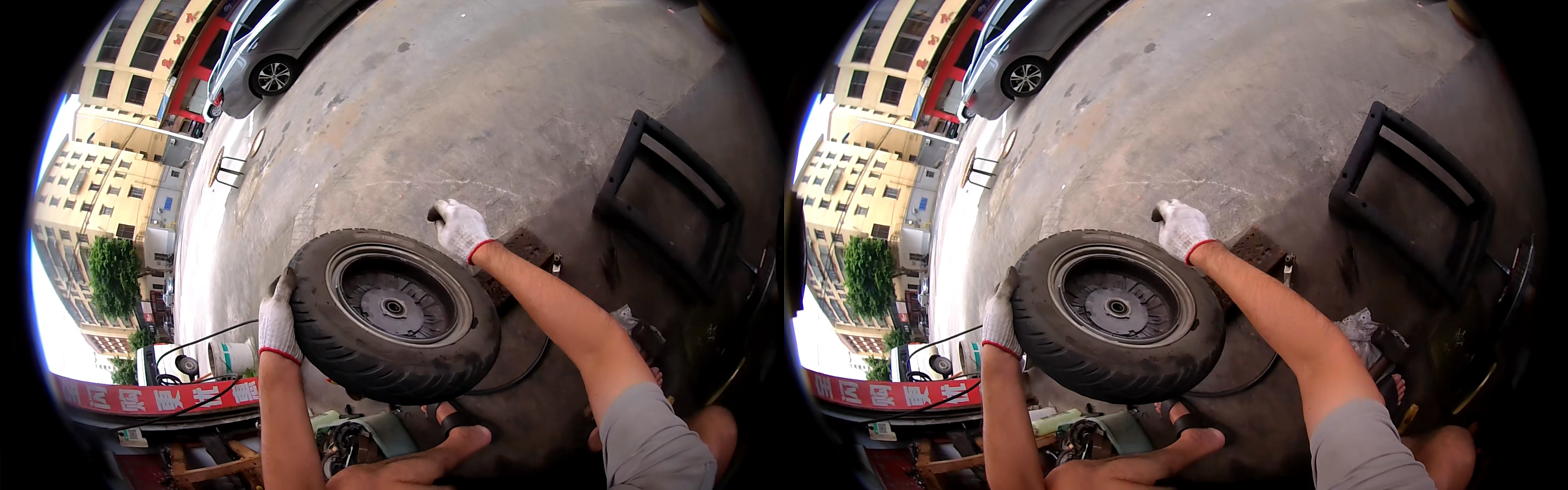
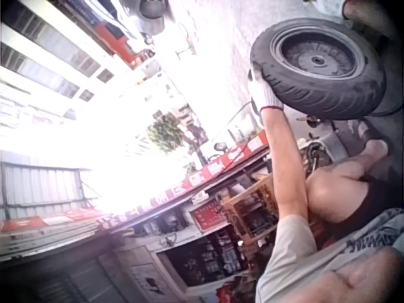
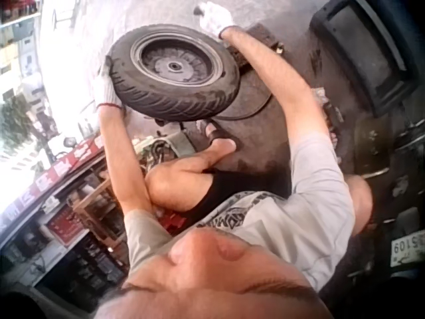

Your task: The person removes a motorcycle tire from its rim, cleans the inner hub and rim surfaces with a cloth, and reassembles the tire onto the rim. The person handles the tire, rim, and hub components while seated on the floor.

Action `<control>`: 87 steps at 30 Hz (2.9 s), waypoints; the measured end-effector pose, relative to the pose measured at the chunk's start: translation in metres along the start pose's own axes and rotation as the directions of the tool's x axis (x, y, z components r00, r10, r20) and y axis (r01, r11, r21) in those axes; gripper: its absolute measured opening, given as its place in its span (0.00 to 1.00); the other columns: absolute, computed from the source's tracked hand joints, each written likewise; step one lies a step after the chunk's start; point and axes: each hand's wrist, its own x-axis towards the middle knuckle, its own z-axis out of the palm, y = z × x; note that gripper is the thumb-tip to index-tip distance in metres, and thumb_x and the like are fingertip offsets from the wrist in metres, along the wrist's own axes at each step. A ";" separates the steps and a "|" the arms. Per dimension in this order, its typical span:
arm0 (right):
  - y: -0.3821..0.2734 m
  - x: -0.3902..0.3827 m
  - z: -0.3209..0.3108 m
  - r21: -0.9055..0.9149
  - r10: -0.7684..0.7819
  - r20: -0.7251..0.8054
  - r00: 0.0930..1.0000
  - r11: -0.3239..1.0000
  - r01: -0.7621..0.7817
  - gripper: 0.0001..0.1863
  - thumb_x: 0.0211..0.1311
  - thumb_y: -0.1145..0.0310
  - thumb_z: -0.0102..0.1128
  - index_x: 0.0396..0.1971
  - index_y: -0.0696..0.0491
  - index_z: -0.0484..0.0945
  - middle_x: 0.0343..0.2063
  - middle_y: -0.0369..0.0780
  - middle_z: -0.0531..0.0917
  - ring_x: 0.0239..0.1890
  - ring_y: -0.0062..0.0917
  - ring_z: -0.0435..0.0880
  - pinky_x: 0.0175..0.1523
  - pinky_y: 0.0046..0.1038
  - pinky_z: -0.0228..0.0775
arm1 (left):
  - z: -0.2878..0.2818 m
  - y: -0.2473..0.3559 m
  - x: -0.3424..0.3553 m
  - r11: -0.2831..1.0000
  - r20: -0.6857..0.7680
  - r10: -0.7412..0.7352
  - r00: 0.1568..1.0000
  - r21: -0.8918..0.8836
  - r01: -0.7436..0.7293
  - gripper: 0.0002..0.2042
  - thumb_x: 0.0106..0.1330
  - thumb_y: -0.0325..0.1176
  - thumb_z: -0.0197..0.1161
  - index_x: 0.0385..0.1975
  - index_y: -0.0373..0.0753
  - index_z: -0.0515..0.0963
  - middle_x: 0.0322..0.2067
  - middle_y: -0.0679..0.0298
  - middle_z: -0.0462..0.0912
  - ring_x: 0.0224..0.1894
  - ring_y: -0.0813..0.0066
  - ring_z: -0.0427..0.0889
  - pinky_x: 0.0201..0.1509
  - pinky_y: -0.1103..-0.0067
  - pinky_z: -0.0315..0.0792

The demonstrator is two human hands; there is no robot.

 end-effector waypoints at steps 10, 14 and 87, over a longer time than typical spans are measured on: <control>-0.097 -0.005 0.056 0.187 -0.231 0.150 0.961 0.962 0.202 0.15 0.59 0.62 0.62 0.45 0.51 0.80 0.41 0.45 0.82 0.45 0.42 0.82 0.50 0.40 0.75 | 0.008 0.005 -0.022 0.996 -0.021 0.056 0.998 0.068 -0.055 0.23 0.71 0.42 0.59 0.57 0.28 0.74 0.50 0.53 0.81 0.49 0.66 0.81 0.54 0.74 0.75; -0.096 -0.002 0.064 0.105 -0.324 0.142 0.935 0.944 0.311 0.15 0.57 0.62 0.65 0.43 0.51 0.80 0.38 0.43 0.81 0.41 0.42 0.83 0.47 0.39 0.76 | 0.005 0.001 -0.025 0.979 -0.047 0.115 0.992 0.172 -0.105 0.27 0.70 0.44 0.60 0.60 0.27 0.71 0.53 0.51 0.80 0.53 0.65 0.79 0.58 0.74 0.72; -0.111 -0.014 0.030 -0.042 -0.266 0.337 0.903 0.954 0.296 0.21 0.59 0.58 0.64 0.47 0.54 0.75 0.44 0.46 0.82 0.47 0.40 0.84 0.51 0.37 0.76 | 0.003 -0.013 -0.042 0.973 -0.024 0.193 0.981 0.136 -0.188 0.26 0.73 0.44 0.57 0.65 0.33 0.68 0.58 0.55 0.76 0.57 0.66 0.77 0.61 0.73 0.72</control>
